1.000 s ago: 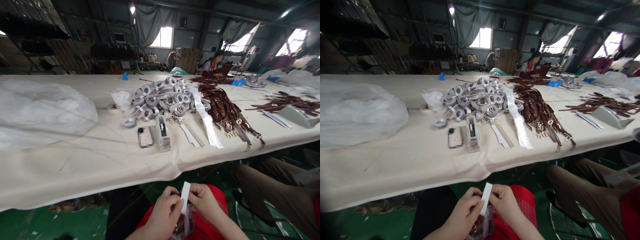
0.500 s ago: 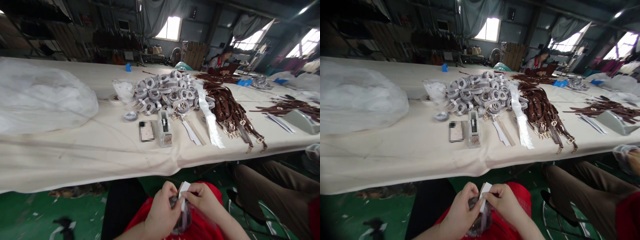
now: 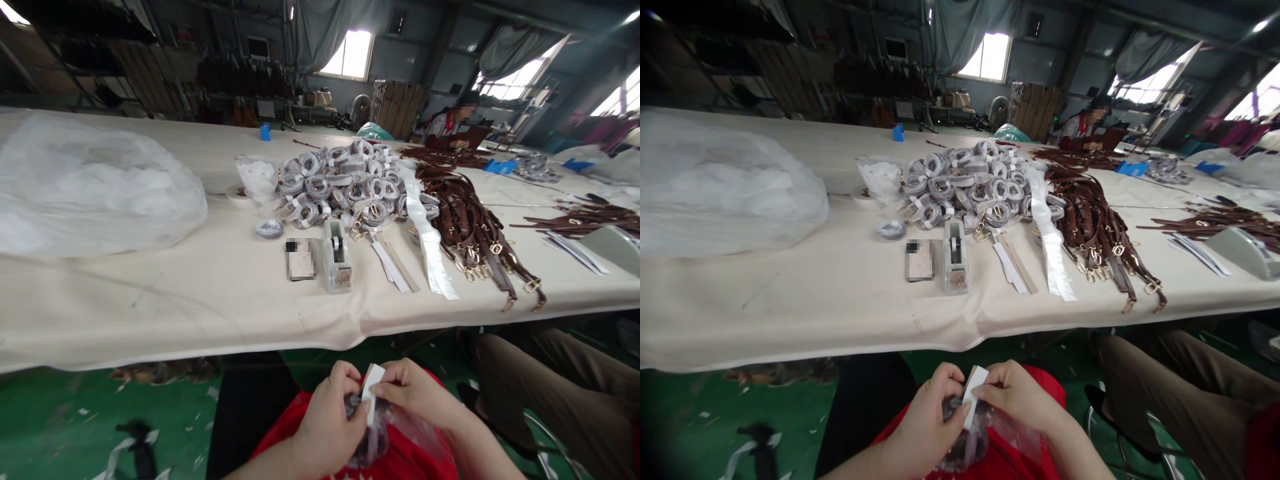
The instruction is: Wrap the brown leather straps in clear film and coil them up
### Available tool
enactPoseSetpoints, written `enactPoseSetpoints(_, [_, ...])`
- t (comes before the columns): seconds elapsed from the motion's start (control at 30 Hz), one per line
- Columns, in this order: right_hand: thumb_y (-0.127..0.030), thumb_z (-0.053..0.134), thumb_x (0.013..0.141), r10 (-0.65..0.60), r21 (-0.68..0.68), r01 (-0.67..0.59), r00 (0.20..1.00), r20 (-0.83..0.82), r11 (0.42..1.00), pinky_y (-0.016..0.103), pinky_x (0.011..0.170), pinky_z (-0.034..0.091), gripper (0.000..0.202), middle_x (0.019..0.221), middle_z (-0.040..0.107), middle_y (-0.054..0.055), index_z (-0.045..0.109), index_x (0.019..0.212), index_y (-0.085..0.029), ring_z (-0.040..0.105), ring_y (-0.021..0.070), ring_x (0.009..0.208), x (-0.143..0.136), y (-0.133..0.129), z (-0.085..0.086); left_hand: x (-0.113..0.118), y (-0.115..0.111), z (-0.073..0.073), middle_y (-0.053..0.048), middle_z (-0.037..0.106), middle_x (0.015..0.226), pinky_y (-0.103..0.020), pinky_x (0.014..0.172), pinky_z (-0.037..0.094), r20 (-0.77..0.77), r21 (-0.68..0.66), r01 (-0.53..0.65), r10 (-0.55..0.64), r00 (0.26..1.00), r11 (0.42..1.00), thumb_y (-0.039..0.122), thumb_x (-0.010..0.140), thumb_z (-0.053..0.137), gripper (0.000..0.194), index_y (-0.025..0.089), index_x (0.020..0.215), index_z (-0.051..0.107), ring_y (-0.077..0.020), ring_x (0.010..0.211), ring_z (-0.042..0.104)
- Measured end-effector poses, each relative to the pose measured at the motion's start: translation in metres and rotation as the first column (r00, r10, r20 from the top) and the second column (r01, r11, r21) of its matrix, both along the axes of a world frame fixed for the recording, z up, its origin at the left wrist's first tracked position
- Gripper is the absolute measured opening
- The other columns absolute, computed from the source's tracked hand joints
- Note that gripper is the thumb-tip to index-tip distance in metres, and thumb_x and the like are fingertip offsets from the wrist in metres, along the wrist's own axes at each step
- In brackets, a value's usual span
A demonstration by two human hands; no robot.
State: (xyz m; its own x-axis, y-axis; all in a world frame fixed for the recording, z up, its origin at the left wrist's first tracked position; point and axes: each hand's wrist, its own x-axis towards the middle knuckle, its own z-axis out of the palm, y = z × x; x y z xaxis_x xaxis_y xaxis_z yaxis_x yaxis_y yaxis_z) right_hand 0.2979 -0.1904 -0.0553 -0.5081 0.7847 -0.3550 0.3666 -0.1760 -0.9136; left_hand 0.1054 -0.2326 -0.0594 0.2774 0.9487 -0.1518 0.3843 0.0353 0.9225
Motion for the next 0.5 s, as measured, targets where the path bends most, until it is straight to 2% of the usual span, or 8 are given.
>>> enactPoseSetpoints(0.17, [-0.035,0.068,0.079,0.008,-0.023,-0.007,0.996,0.086,1.000,0.023,0.052,0.027,0.030,0.055,0.043,-0.004,0.066,0.059,-0.012,0.032,0.0097,0.057,-0.002,0.002,0.001,-0.002,-0.003,-0.002,0.000,0.069,0.079,-0.029,0.072,0.040,-0.007,0.022,0.007,-0.007,1.000,1.000,0.014,0.081,0.054,0.020,0.021,0.096,0.044,-0.0177,0.077,0.062])
enactPoseSetpoints(0.37, [-0.016,0.063,0.073,0.039,-0.035,-0.036,0.995,0.091,0.999,0.021,0.054,0.033,0.003,0.061,0.053,-0.006,0.064,0.071,-0.015,0.043,0.0097,0.057,-0.010,0.003,0.007,-0.002,-0.006,-0.006,0.000,0.069,0.082,-0.031,0.077,0.041,-0.028,0.010,0.027,-0.026,0.999,1.000,0.013,0.081,0.053,0.021,0.022,0.099,0.044,-0.0194,0.082,0.062])
enactPoseSetpoints(0.43, [-0.011,0.060,0.070,0.026,0.062,-0.039,0.979,0.202,0.997,0.020,0.052,0.031,0.005,0.060,0.054,-0.006,0.061,0.068,-0.016,0.045,0.0096,0.056,-0.014,0.001,0.010,-0.003,-0.007,-0.007,-0.002,0.069,0.085,-0.032,0.077,0.041,-0.046,0.002,0.019,-0.019,0.999,1.000,0.014,0.081,0.053,0.022,0.021,0.100,0.045,-0.0199,0.083,0.062])
enactPoseSetpoints(0.5, [-0.008,0.059,0.068,0.002,0.236,-0.086,0.942,0.337,0.968,0.021,0.053,0.031,0.010,0.061,0.054,-0.005,0.058,0.064,-0.017,0.047,0.0103,0.058,-0.019,-0.003,0.016,-0.005,-0.007,-0.009,-0.003,0.068,0.086,-0.031,0.076,0.042,-0.043,-0.013,0.023,-0.024,0.999,1.000,0.012,0.078,0.054,0.025,0.020,0.100,0.046,-0.0198,0.083,0.061])
